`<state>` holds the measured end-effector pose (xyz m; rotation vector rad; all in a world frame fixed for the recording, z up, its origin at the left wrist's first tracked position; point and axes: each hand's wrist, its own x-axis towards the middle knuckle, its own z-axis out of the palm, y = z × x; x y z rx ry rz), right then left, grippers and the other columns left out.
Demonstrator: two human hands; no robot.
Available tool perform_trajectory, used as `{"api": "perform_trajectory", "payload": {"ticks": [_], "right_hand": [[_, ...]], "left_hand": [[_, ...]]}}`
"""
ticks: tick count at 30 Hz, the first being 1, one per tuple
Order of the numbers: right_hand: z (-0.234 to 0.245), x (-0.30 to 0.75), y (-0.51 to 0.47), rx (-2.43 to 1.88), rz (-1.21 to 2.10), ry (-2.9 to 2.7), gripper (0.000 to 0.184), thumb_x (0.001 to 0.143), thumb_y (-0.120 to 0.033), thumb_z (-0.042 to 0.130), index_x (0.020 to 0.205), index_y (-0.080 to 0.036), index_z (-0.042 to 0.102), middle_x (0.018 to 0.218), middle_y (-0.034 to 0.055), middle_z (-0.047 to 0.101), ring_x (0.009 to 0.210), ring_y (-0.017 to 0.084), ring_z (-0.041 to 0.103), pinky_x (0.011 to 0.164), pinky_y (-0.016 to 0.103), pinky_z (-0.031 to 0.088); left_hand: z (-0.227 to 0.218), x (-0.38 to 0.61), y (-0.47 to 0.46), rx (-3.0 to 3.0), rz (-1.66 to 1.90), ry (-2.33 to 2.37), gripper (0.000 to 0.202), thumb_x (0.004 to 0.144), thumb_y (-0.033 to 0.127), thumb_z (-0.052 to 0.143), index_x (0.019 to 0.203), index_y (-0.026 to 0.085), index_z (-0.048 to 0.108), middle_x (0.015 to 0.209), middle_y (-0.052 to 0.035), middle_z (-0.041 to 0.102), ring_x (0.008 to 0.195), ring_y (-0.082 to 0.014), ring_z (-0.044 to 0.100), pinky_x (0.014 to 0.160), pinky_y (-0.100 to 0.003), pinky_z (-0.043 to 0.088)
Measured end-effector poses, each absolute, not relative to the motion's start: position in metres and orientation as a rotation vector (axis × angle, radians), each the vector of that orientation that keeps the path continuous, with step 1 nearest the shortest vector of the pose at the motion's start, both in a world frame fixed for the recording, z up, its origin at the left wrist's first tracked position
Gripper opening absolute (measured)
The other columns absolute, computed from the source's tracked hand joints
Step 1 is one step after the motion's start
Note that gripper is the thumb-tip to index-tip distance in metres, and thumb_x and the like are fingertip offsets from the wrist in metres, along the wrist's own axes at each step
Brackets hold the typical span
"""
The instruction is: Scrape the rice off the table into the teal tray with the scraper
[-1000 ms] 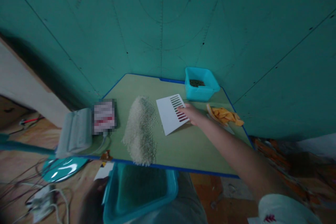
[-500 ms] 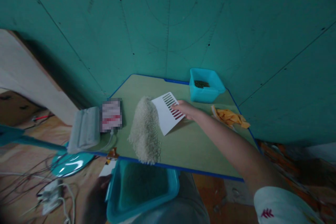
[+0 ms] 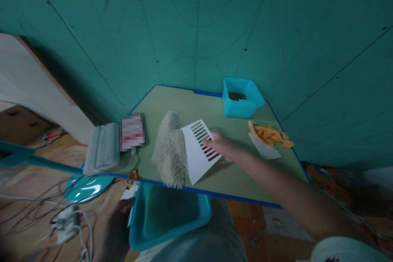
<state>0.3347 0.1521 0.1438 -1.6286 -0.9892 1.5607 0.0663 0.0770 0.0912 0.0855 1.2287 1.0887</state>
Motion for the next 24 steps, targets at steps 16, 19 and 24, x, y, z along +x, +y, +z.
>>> {"api": "perform_trajectory", "payload": {"ticks": [16, 19, 24], "right_hand": [[0.146, 0.325, 0.069, -1.615, 1.647, -0.992, 0.021, 0.078, -0.034, 0.053, 0.097, -0.025, 0.050, 0.082, 0.0019, 0.066, 0.064, 0.017, 0.064, 0.051, 0.026, 0.049], [0.153, 0.330, 0.062, -1.610, 1.661, -1.075, 0.026, 0.078, -0.037, 0.053, 0.101, -0.025, 0.050, 0.084, 0.0033, 0.066, 0.066, 0.018, 0.065, 0.052, 0.028, 0.051], [0.172, 0.338, 0.057, -1.632, 1.600, -1.149, 0.034, 0.079, -0.041, 0.053, 0.109, -0.026, 0.050, 0.087, 0.0044, 0.068, 0.073, 0.021, 0.066, 0.059, 0.031, 0.052]], "left_hand": [[0.085, 0.072, 0.073, 0.019, 1.045, 1.151, 0.019, 0.047, 0.015, 0.064, 0.039, 0.017, 0.046, 0.030, 0.0077, 0.040, 0.027, -0.0052, 0.034, 0.031, -0.018, 0.024], [0.085, 0.072, 0.073, 0.006, 1.028, 1.154, 0.020, 0.050, 0.014, 0.062, 0.039, 0.017, 0.045, 0.029, 0.0077, 0.039, 0.028, -0.0056, 0.034, 0.032, -0.019, 0.025], [0.084, 0.073, 0.075, -0.035, 1.029, 1.160, 0.019, 0.048, 0.014, 0.062, 0.037, 0.016, 0.048, 0.029, 0.0057, 0.042, 0.027, -0.0060, 0.034, 0.031, -0.019, 0.023]]}}
